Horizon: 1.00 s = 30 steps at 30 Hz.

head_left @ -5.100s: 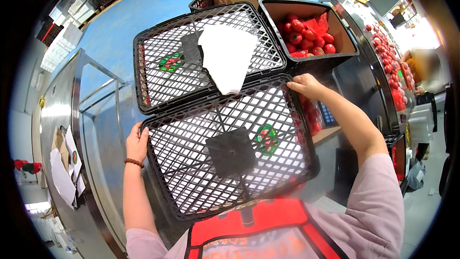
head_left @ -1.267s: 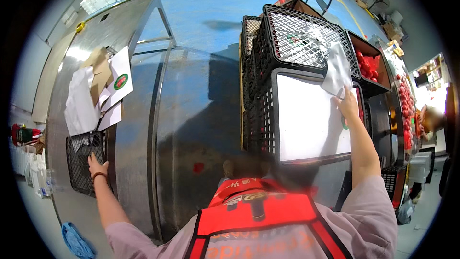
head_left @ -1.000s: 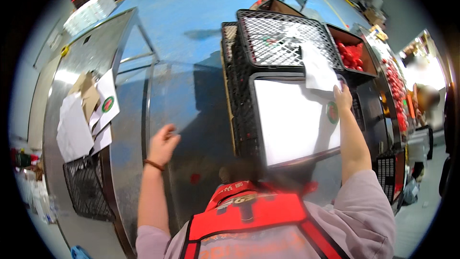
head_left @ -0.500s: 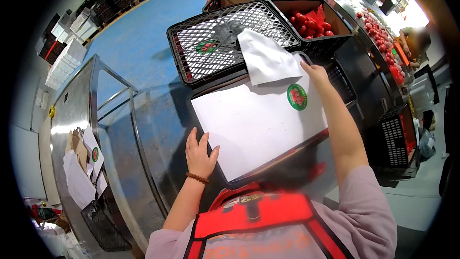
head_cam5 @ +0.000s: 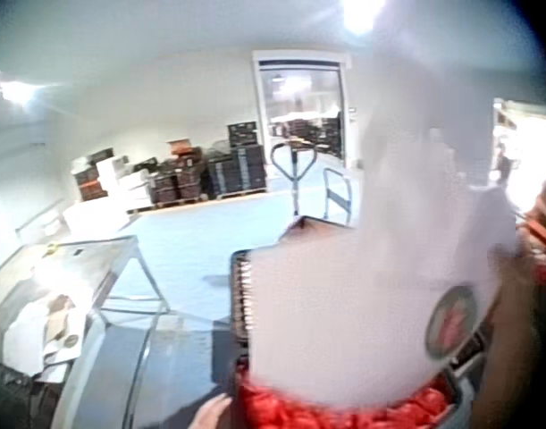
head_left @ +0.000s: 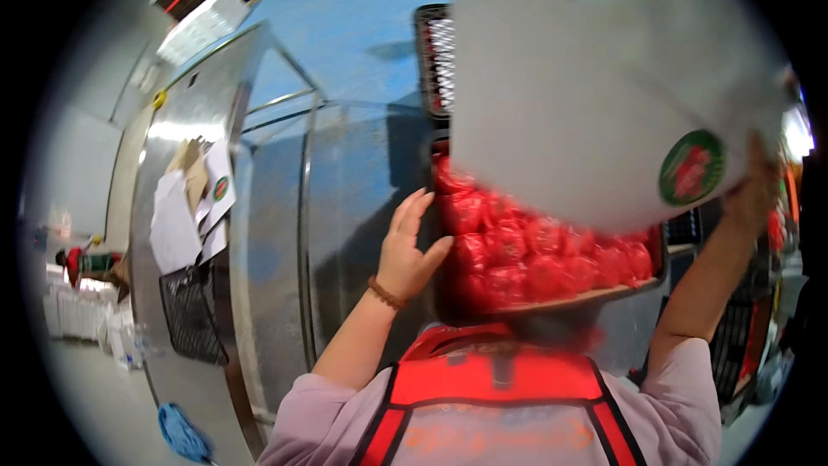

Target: The person removes red plastic bags from a crate of tomatoes, then picks up several tomatoes and places them onto a metal table where another person is wrapping them in foam nets. The tomatoes are moved from the crate to the table for further processing.

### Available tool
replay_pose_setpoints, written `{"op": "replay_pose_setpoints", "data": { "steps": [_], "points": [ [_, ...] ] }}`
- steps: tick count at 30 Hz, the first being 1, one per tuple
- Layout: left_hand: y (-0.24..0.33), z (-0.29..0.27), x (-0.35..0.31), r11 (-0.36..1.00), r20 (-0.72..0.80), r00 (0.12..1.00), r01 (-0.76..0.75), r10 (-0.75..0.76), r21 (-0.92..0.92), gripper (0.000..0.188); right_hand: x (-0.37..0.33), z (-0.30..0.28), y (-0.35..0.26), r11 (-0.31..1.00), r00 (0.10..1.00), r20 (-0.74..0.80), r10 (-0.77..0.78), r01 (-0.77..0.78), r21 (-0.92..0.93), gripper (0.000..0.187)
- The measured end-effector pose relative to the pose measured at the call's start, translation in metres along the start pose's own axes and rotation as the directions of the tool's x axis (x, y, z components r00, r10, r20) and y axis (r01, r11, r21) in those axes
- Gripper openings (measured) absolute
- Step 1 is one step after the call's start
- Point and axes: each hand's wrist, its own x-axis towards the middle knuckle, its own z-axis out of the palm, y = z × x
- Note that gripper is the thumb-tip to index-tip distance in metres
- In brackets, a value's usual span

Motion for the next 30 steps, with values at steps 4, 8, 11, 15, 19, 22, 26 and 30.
{"op": "replay_pose_setpoints", "data": {
  "steps": [4,8,11,15,19,22,26,30],
  "points": [
    [0.028,-0.069,-0.008,0.910,-0.020,1.000,-0.017,0.009,-0.413,0.092,-0.077,0.132,-0.052,0.920,0.930,0.063,-0.363,0.369,-0.134,0.033],
    [0.052,-0.148,-0.038,0.592,-0.190,0.975,-0.088,-0.112,-0.801,0.104,-0.228,0.300,-0.044,0.587,0.299,0.681,-0.669,0.774,0.237,0.030],
    [0.002,-0.188,-0.066,0.388,-0.212,0.912,-0.064,-0.352,-0.920,0.091,-0.338,0.358,-0.025,0.618,-0.012,0.789,-0.614,0.614,0.491,0.027],
    [-0.066,-0.235,-0.120,0.490,-0.395,0.630,-0.027,-0.669,-0.871,0.036,-0.441,0.403,-0.031,0.552,-0.318,0.783,-0.535,0.570,0.609,0.024],
    [-0.130,-0.282,-0.163,0.350,-0.272,0.641,-0.004,-0.718,-0.937,0.030,-0.494,0.450,-0.044,0.504,-0.371,0.735,-0.567,0.550,0.666,0.027],
    [-0.144,-0.333,-0.152,0.566,-0.418,0.700,-0.024,-0.579,-0.824,0.040,-0.502,0.468,-0.062,0.521,-0.273,0.741,-0.613,0.566,0.639,0.034],
    [-0.253,-0.423,-0.150,0.783,-0.708,0.551,-0.147,-0.442,-0.604,0.040,-0.503,0.428,-0.037,0.703,-0.052,0.873,-0.484,0.572,0.424,0.044],
    [-0.404,-0.537,-0.169,0.489,-0.491,0.373,-0.106,-0.788,-0.866,0.036,-0.416,0.330,0.041,0.811,0.302,0.939,-0.162,0.583,-0.048,0.044]
  ]
}}
